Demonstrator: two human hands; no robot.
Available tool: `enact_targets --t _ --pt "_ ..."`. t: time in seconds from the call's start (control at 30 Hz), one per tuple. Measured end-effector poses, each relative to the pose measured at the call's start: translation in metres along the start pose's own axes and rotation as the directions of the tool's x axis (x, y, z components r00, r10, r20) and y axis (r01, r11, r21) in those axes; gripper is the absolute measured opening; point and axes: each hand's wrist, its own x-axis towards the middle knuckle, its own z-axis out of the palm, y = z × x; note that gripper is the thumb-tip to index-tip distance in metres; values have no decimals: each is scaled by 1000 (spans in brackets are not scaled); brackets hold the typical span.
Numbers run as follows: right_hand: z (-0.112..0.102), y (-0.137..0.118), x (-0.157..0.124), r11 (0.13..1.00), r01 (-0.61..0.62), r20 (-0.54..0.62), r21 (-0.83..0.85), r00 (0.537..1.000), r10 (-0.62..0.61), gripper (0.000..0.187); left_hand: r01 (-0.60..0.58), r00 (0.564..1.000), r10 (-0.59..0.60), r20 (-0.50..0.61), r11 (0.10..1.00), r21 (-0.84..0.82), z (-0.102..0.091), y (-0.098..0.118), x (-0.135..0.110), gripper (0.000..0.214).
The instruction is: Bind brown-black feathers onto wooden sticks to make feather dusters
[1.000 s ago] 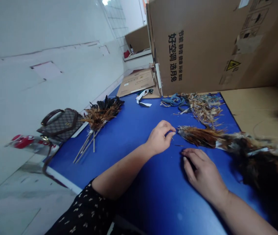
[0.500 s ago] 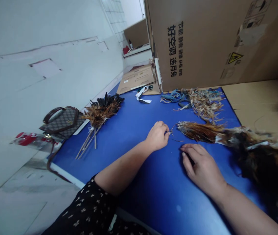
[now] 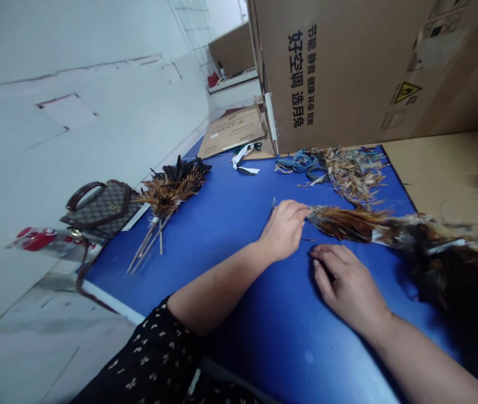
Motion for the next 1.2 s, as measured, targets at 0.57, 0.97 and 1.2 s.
enact_targets --t 0.57,0.97,1.2 --pt "-13 -1 6 999 -41 -155 -20 987 37 21 -115 953 136 269 989 -92 2 6 -3 42" --pt "-18 52 5 904 -175 -78 -390 985 156 48 -71 989 76 130 997 -44 5 7 -11 35" --pt "-18 52 4 881 -157 -75 -447 988 138 51 50 999 -50 -13 998 -26 5 4 -7 29"
